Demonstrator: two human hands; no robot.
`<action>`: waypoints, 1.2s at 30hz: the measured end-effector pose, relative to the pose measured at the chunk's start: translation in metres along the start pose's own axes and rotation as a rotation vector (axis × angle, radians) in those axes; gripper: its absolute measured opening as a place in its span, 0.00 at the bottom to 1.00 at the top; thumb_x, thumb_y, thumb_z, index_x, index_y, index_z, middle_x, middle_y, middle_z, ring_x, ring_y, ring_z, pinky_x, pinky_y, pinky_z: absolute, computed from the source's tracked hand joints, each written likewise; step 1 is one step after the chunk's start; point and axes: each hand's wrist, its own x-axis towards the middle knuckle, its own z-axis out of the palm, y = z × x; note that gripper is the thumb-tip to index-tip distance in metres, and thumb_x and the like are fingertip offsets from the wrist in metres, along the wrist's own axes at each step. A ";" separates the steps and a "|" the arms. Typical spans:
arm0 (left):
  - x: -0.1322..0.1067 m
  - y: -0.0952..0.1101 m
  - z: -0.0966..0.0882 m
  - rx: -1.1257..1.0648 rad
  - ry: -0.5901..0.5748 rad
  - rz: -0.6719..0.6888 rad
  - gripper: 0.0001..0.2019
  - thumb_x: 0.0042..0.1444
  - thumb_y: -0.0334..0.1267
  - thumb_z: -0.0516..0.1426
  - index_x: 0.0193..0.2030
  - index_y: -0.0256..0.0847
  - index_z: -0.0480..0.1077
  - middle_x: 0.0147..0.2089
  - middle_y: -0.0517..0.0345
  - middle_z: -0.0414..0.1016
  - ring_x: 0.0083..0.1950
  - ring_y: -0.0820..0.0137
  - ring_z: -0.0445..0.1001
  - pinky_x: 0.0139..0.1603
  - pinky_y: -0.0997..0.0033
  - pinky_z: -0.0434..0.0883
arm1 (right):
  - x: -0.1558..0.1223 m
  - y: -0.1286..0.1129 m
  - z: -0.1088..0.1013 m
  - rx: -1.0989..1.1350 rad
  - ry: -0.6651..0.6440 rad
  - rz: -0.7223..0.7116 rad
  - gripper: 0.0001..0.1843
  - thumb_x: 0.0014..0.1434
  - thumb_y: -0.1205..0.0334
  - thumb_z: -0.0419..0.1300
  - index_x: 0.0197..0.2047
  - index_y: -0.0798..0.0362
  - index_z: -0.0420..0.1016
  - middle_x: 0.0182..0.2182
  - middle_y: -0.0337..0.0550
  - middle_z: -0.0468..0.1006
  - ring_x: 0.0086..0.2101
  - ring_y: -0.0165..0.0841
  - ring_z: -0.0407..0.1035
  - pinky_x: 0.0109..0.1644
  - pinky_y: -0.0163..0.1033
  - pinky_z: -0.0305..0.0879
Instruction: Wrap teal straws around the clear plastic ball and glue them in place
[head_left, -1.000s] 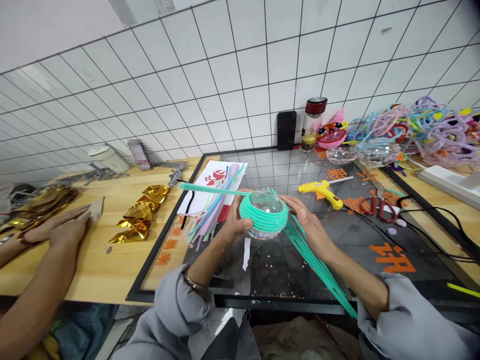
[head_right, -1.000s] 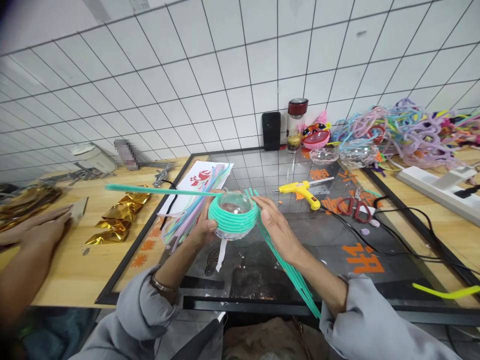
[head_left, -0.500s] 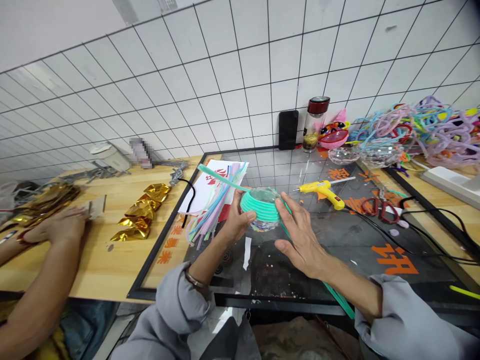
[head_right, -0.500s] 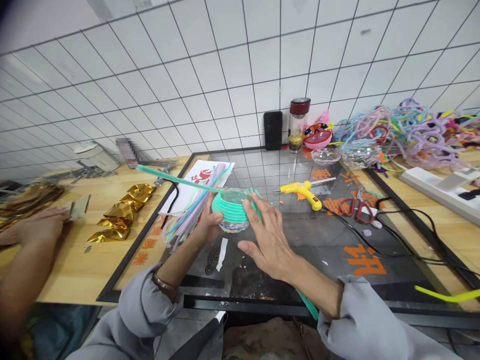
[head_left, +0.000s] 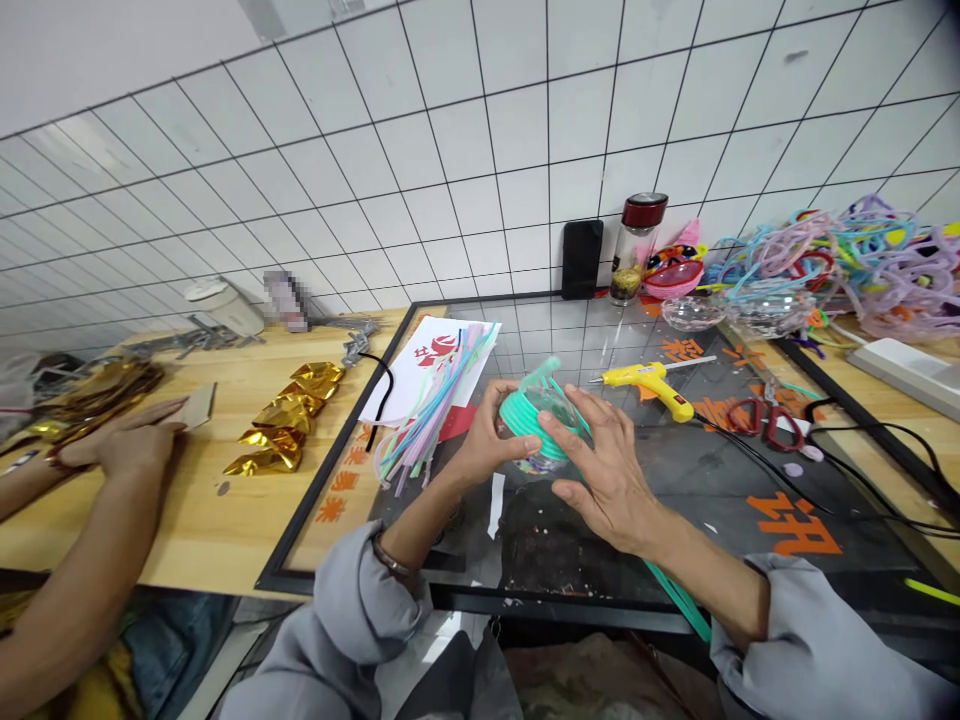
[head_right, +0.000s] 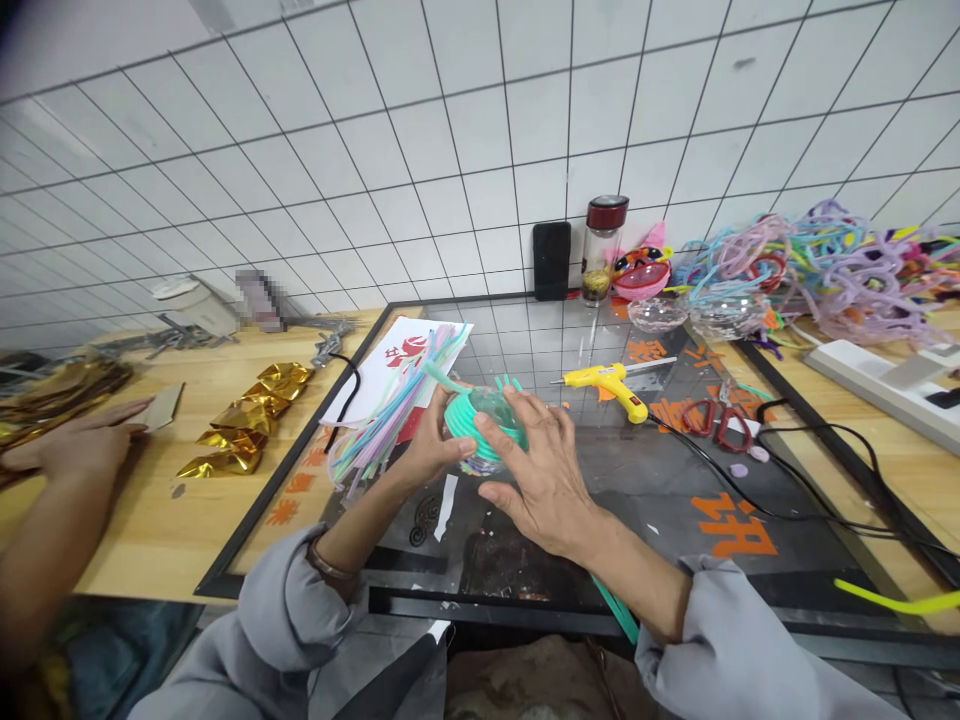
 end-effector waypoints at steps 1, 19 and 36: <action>0.000 0.001 0.001 0.045 -0.012 0.014 0.37 0.38 0.52 0.73 0.51 0.43 0.63 0.49 0.56 0.69 0.48 0.66 0.70 0.48 0.68 0.67 | 0.000 0.000 0.000 0.000 -0.002 -0.001 0.34 0.71 0.40 0.37 0.76 0.37 0.39 0.72 0.53 0.47 0.68 0.52 0.50 0.64 0.64 0.50; -0.001 0.009 0.009 -0.280 0.078 -0.134 0.38 0.34 0.50 0.74 0.50 0.45 0.61 0.40 0.62 0.71 0.37 0.72 0.72 0.37 0.73 0.69 | 0.000 0.002 -0.001 -0.040 0.013 -0.048 0.33 0.71 0.42 0.40 0.76 0.34 0.40 0.73 0.49 0.45 0.67 0.53 0.50 0.64 0.64 0.49; 0.001 0.014 0.010 -0.462 0.051 -0.191 0.35 0.39 0.51 0.70 0.53 0.44 0.63 0.48 0.53 0.77 0.49 0.56 0.78 0.50 0.56 0.74 | -0.001 0.001 -0.005 0.139 0.101 -0.008 0.30 0.71 0.47 0.46 0.74 0.33 0.47 0.72 0.45 0.50 0.66 0.50 0.53 0.66 0.63 0.50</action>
